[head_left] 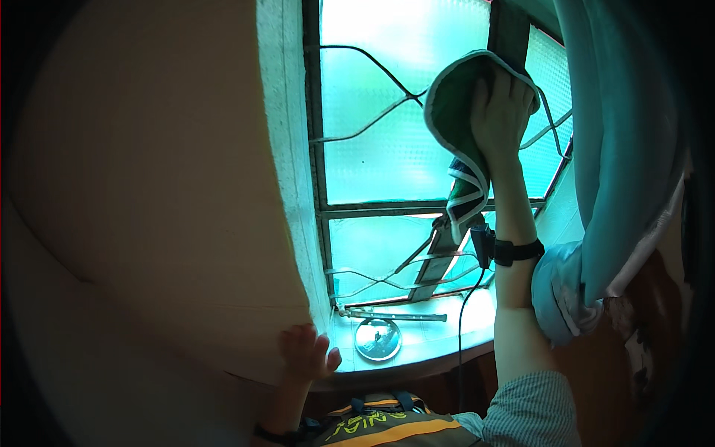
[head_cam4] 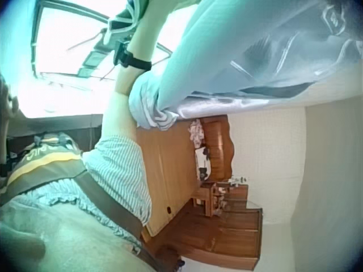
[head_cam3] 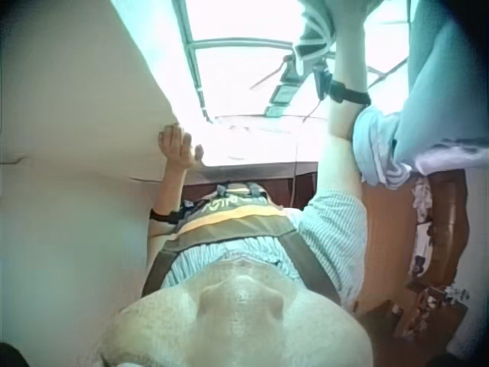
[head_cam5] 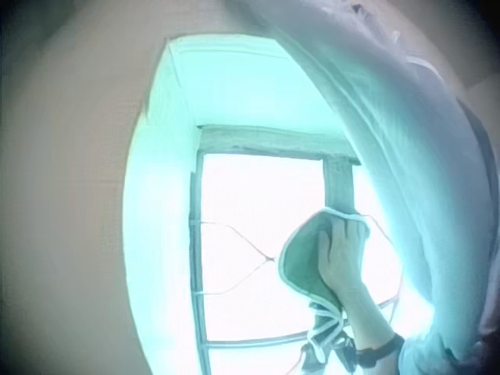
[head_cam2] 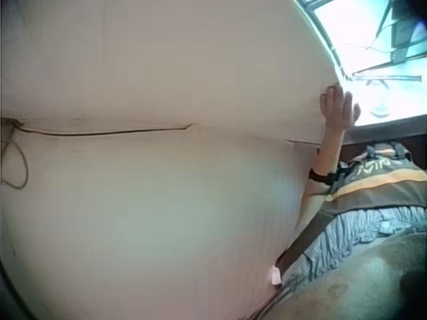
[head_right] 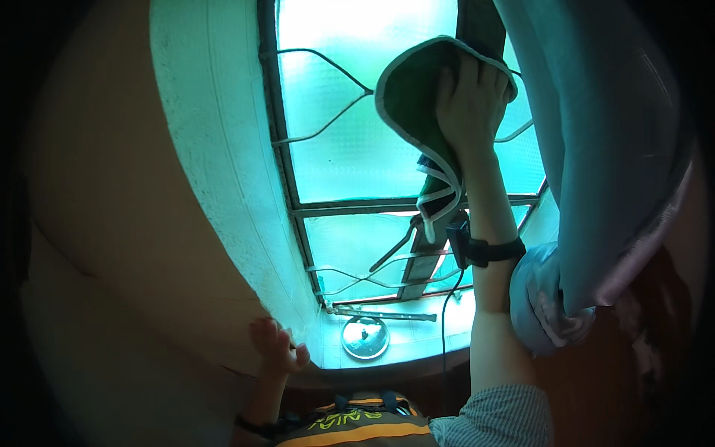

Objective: Wiping a stair railing, a window sill, and a wall corner using a wet cloth.

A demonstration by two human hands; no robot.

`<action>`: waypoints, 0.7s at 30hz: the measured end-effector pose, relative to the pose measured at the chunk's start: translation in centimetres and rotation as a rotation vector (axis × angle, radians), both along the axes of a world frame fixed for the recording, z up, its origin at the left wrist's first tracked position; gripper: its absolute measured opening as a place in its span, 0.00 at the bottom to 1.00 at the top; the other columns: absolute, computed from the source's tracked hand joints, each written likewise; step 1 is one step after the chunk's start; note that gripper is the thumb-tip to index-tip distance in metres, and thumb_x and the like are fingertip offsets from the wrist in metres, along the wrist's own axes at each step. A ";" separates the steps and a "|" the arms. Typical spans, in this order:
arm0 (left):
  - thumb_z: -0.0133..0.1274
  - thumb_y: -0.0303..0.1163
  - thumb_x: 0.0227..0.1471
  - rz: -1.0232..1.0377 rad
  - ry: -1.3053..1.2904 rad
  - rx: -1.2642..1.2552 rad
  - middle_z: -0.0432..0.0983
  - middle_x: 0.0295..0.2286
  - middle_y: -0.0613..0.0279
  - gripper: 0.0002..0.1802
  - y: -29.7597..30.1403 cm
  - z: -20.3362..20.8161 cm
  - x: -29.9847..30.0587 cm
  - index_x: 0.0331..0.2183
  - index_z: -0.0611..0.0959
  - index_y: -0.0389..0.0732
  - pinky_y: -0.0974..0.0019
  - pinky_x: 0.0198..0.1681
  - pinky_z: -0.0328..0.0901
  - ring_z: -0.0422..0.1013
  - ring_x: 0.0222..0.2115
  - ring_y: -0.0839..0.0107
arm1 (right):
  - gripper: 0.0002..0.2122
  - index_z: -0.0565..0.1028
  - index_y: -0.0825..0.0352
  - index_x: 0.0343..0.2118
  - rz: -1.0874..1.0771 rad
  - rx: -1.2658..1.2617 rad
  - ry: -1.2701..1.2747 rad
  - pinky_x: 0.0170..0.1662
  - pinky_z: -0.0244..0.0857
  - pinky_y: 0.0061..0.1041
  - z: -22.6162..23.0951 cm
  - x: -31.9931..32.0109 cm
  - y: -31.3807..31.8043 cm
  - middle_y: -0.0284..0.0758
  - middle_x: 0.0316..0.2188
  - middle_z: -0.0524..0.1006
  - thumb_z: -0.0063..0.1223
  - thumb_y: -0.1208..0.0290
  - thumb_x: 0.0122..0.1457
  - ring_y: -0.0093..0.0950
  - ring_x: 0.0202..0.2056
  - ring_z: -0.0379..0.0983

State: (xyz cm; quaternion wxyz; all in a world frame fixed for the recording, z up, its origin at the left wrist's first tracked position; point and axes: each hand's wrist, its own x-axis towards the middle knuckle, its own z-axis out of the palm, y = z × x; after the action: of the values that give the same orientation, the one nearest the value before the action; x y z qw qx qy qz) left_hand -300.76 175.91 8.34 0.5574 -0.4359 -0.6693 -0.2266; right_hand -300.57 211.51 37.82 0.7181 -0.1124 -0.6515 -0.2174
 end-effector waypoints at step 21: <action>0.35 0.44 0.52 0.051 0.027 0.022 0.49 0.56 0.49 0.31 -0.3 -0.7 -0.2 0.57 0.55 0.46 0.41 0.58 0.40 0.45 0.58 0.48 | 0.17 0.64 0.68 0.44 0.828 -0.347 -0.088 0.51 0.53 0.27 -7.0 7.0 14.1 0.36 0.37 0.65 0.35 0.59 0.61 0.28 0.42 0.62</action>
State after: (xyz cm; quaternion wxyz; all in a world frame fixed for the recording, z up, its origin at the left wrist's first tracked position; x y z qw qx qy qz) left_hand -300.91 175.57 7.64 0.5765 -0.4155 -0.6702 -0.2138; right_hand -293.60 225.63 30.78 0.6868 0.0482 -0.6982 0.1963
